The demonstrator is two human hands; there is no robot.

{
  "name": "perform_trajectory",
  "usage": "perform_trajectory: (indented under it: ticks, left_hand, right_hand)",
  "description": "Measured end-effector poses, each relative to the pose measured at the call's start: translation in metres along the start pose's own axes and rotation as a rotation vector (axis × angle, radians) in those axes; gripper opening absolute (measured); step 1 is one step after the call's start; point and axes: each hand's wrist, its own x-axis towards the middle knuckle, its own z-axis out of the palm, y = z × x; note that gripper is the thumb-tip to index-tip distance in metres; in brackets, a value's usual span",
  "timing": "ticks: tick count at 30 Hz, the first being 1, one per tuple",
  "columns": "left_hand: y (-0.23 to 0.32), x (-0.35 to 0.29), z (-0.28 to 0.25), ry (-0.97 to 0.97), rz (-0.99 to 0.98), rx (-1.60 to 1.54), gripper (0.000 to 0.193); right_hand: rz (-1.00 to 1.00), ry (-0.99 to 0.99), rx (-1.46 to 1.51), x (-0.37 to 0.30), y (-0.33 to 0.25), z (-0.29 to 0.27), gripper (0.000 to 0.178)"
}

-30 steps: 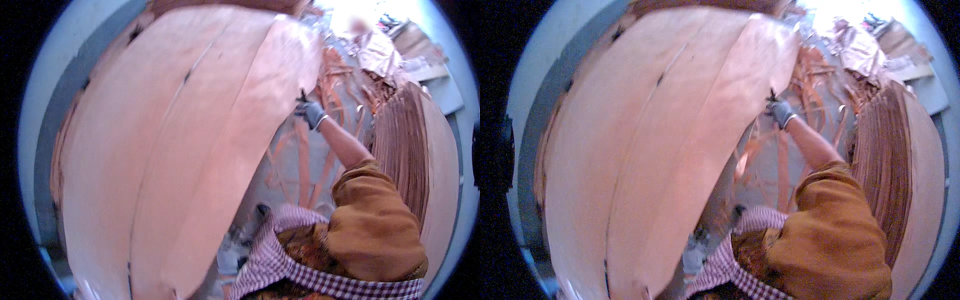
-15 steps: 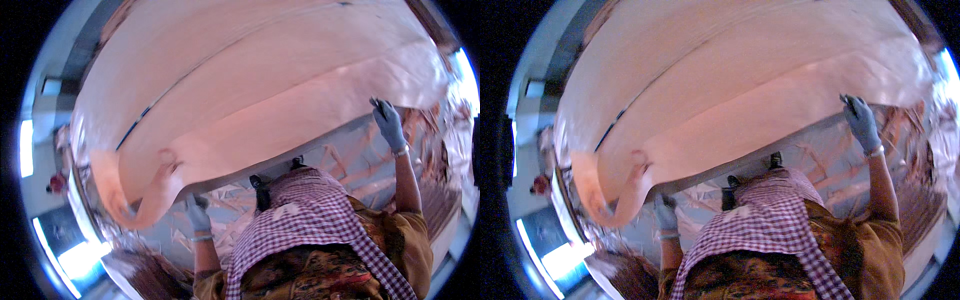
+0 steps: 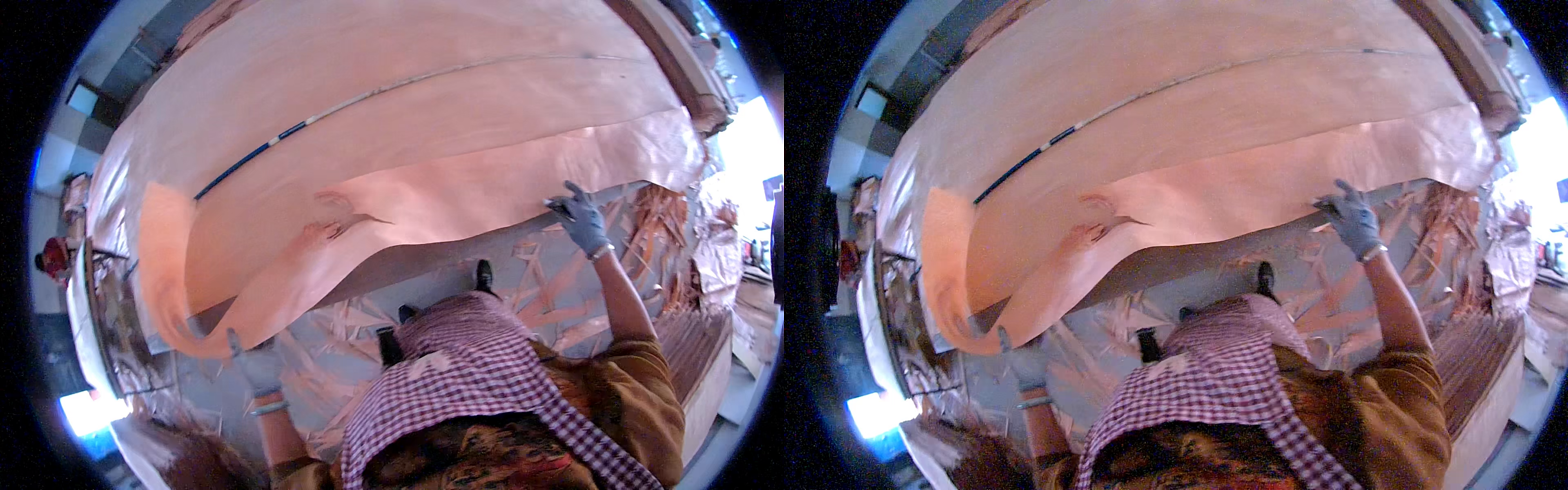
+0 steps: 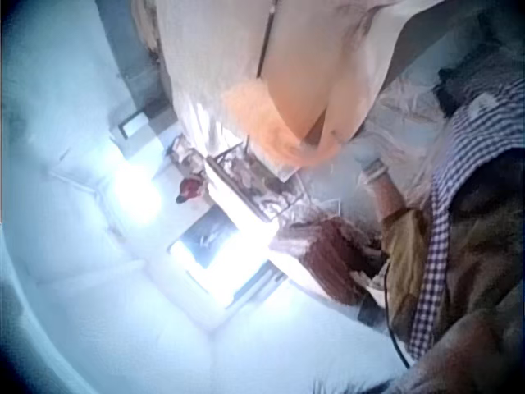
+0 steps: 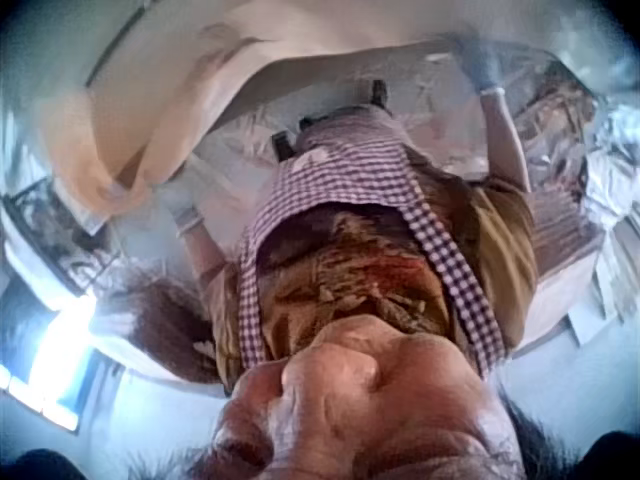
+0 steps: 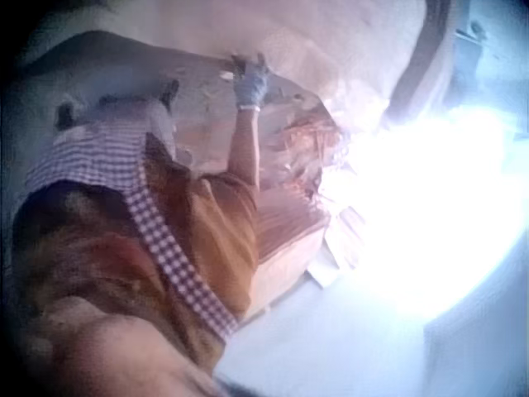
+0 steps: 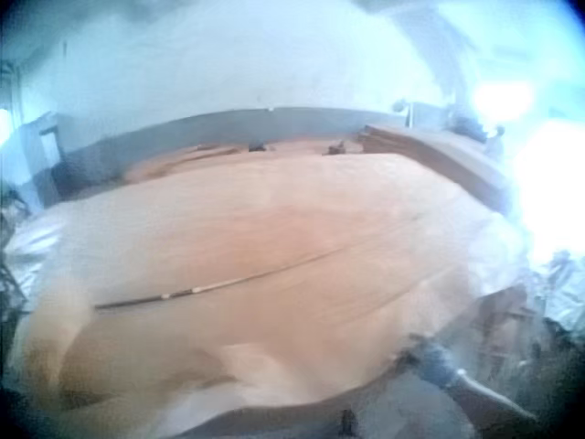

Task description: The person cuts sheets of wood veneer using a utility knife. They move several thin sheets on a work table, trim along the edges, and pull off the cut strips.

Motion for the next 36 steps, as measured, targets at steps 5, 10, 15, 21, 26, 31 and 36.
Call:
perform_trajectory:
  ticks: [5, 10, 15, 21, 26, 31, 36]
  left_hand:
    - [0.091, 0.058, -0.088, 0.095, 0.433, 1.059, 0.051]
    - [0.114, 0.104, -0.045, 0.071, 0.423, 0.68, 0.04]
    - [0.084, 0.121, -0.135, 0.089, 0.238, 0.862, 0.036]
    - [0.06, 0.126, -0.171, -0.031, 0.511, 1.529, 0.044]
    - [0.048, 0.109, -0.138, 0.181, 0.513, 1.38, 0.044]
    - [0.056, 0.115, -0.153, 0.238, 0.438, 1.446, 0.041]
    - [0.061, 0.127, -0.173, 0.34, 0.242, 0.976, 0.042]
  right_hand:
    - [0.133, 0.017, 0.129, 0.007, -0.013, 0.02, 0.023]
    - [0.222, 0.01, 0.158, -0.007, -0.014, 0.015, 0.021]
    - [0.303, 0.013, 0.135, -0.01, -0.028, -0.007, 0.017]
    - [0.374, 0.078, -0.106, -0.022, -0.003, 0.015, 0.024]
    - [0.521, -0.057, -0.193, -0.013, -0.018, -0.001, 0.025]
    - [0.462, -0.233, -0.23, -0.023, -0.015, -0.005, 0.027]
    - [0.441, -0.224, -0.279, -0.023, -0.019, -0.01, 0.025]
